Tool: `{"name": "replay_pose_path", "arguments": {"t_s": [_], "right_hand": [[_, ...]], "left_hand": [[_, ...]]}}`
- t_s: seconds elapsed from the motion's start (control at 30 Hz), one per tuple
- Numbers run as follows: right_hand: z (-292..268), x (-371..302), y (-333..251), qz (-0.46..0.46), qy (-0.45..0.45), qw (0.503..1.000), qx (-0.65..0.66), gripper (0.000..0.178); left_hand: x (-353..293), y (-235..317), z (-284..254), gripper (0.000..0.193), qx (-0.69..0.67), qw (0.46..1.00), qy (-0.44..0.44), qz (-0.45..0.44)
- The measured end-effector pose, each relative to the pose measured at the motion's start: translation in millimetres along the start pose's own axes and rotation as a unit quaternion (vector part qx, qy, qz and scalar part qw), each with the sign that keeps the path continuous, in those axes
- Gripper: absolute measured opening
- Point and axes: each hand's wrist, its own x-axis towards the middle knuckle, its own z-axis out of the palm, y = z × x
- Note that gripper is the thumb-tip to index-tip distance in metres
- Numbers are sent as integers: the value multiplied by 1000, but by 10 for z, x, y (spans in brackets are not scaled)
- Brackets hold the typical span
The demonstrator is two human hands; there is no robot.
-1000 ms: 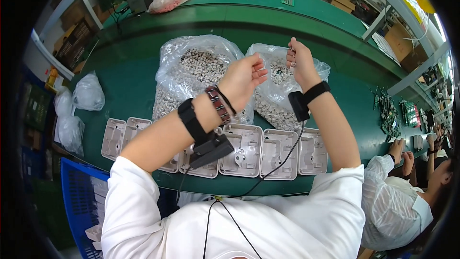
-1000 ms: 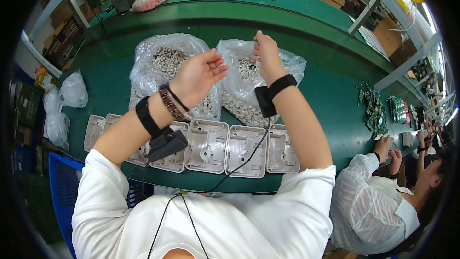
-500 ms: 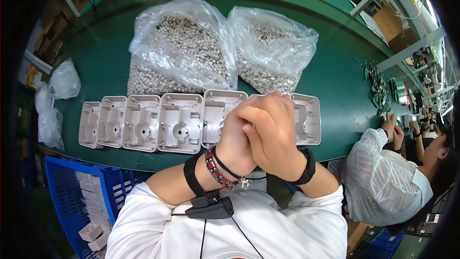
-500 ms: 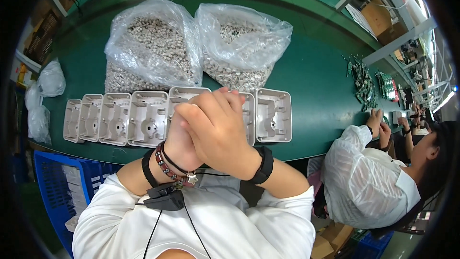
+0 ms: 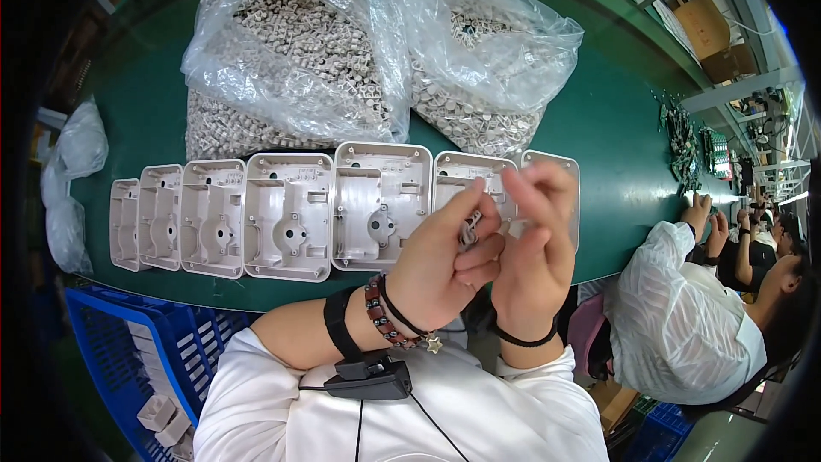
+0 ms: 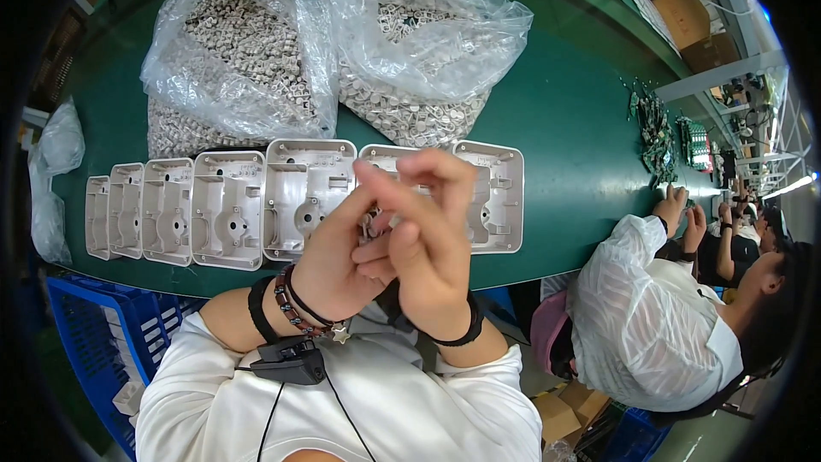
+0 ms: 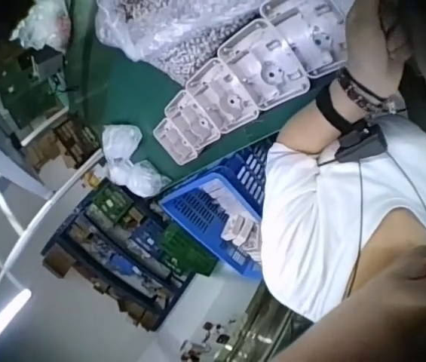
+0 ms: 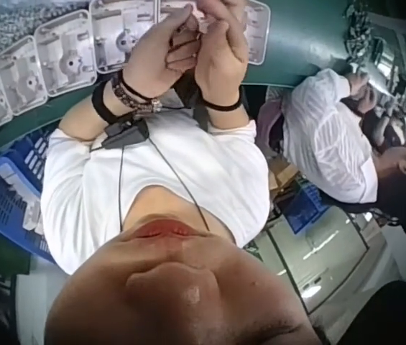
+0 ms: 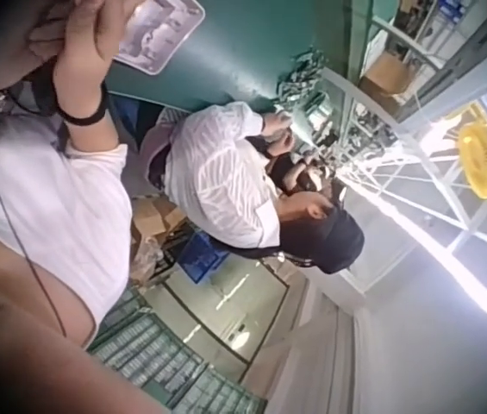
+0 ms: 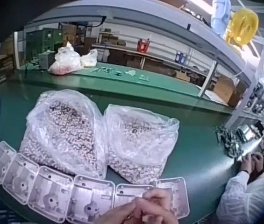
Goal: The person takes white plastic housings from a blue crate and places them on a table. They then pick up small white components from bags and press them into the housings before returning the housings to the blue crate.
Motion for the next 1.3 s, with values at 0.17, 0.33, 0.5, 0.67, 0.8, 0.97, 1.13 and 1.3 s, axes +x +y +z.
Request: {"name": "replay_pose_path", "arguments": {"t_s": [0.17,0.33,0.5,0.67,0.8,0.97,1.13,1.3], "right_hand": [[-60,81,60,118,-1,952,283,38],[-107,18,178,81,-56,968,232,36],[-438,-18,209,-104,-94,989,-36,17],[-826,41,28,-200,-137,963,-120,17],[-1238,253,-121,-268,1,945,-189,20],[-1571,879,309,-240,-186,853,-426,17],[-1439,1011,683,-198,-297,837,-416,15],[-1335,1126,914,-183,-337,859,-339,14]], "left_hand": [[-50,98,340,26,515,852,69,64],[-138,130,502,24,810,570,-8,133],[-174,214,639,24,895,420,-66,132],[-21,45,591,28,935,335,-78,85],[223,-106,486,30,986,162,-27,34],[505,-200,222,31,994,101,23,28],[463,-145,154,30,994,106,23,-27],[469,-112,175,29,992,119,13,-46]]}}
